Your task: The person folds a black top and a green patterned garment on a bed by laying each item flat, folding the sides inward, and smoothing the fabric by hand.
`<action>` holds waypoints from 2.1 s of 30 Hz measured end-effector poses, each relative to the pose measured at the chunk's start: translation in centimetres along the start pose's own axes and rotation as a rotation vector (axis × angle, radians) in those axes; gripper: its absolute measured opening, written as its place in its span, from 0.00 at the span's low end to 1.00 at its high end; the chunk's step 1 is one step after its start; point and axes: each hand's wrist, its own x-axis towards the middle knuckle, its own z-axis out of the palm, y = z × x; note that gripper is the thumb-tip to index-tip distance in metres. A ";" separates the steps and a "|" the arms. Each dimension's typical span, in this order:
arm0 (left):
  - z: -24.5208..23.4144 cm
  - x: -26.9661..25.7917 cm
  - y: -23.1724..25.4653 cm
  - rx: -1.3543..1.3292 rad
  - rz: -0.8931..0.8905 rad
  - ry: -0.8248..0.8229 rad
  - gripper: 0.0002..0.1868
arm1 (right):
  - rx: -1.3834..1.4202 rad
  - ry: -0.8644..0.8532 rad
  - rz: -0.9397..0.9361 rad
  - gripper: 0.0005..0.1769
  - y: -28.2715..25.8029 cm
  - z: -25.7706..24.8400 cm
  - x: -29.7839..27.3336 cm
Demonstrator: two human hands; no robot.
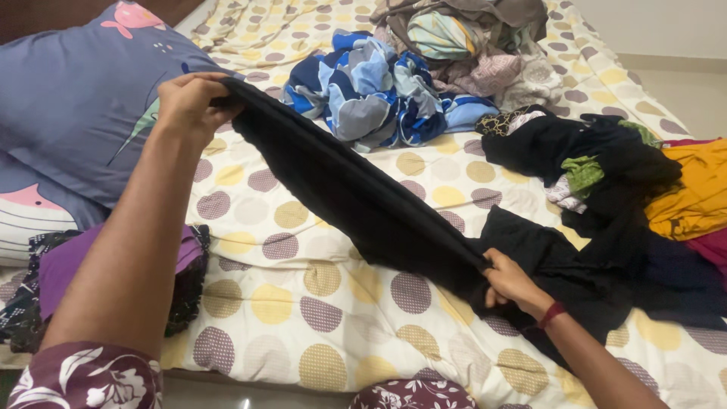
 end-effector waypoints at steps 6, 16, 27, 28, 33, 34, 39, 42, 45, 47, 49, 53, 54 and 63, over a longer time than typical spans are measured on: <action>-1.9 3.0 -2.8 -0.082 -0.075 0.016 0.11 | 0.475 0.124 0.072 0.21 2.3 -2.8 8.5; -3.8 8.7 -5.3 -0.416 0.165 0.073 0.13 | -0.339 1.157 -1.027 0.13 -8.7 -12.4 7.5; -17.3 10.3 -12.8 -0.135 0.427 0.463 0.04 | -0.685 0.618 -0.857 0.21 -1.8 8.0 6.0; -18.0 9.6 -13.9 -0.135 0.424 0.462 0.04 | -0.658 0.587 -0.864 0.19 -0.9 10.6 6.1; -17.3 3.2 -19.3 1.021 0.009 0.401 0.16 | -0.688 0.472 -0.749 0.20 0.4 16.1 5.6; -16.1 2.3 -19.5 1.260 -0.058 0.288 0.21 | -0.676 0.450 -0.713 0.20 0.0 15.9 5.4; -3.2 -6.4 -22.1 2.121 -0.011 -0.136 0.25 | -0.567 0.466 -0.786 0.23 -1.7 14.7 3.9; 5.3 -10.8 -24.8 1.797 0.045 -0.746 0.32 | -0.478 0.462 -0.694 0.22 -2.1 14.5 3.8; 11.5 -16.2 -29.3 1.390 0.378 -0.929 0.29 | -0.359 0.471 -0.646 0.19 -1.9 13.4 4.3; 14.0 -18.6 -32.3 1.364 0.439 -0.937 0.27 | -0.219 0.575 -0.794 0.19 -1.7 12.7 4.5; 15.5 -19.7 -34.6 1.263 0.614 -0.816 0.14 | -0.196 0.566 -0.767 0.19 -1.4 11.8 4.3; 15.4 -18.2 -34.4 1.216 0.595 -0.854 0.10 | -0.168 0.527 -0.803 0.23 0.0 9.6 3.7; 15.0 -17.5 -33.6 1.248 0.500 -0.940 0.13 | -0.169 0.528 -0.800 0.23 1.0 9.1 4.0; 7.6 -15.6 -30.0 1.461 0.140 -1.192 0.25 | 1.478 0.654 -0.103 0.21 21.5 2.3 17.7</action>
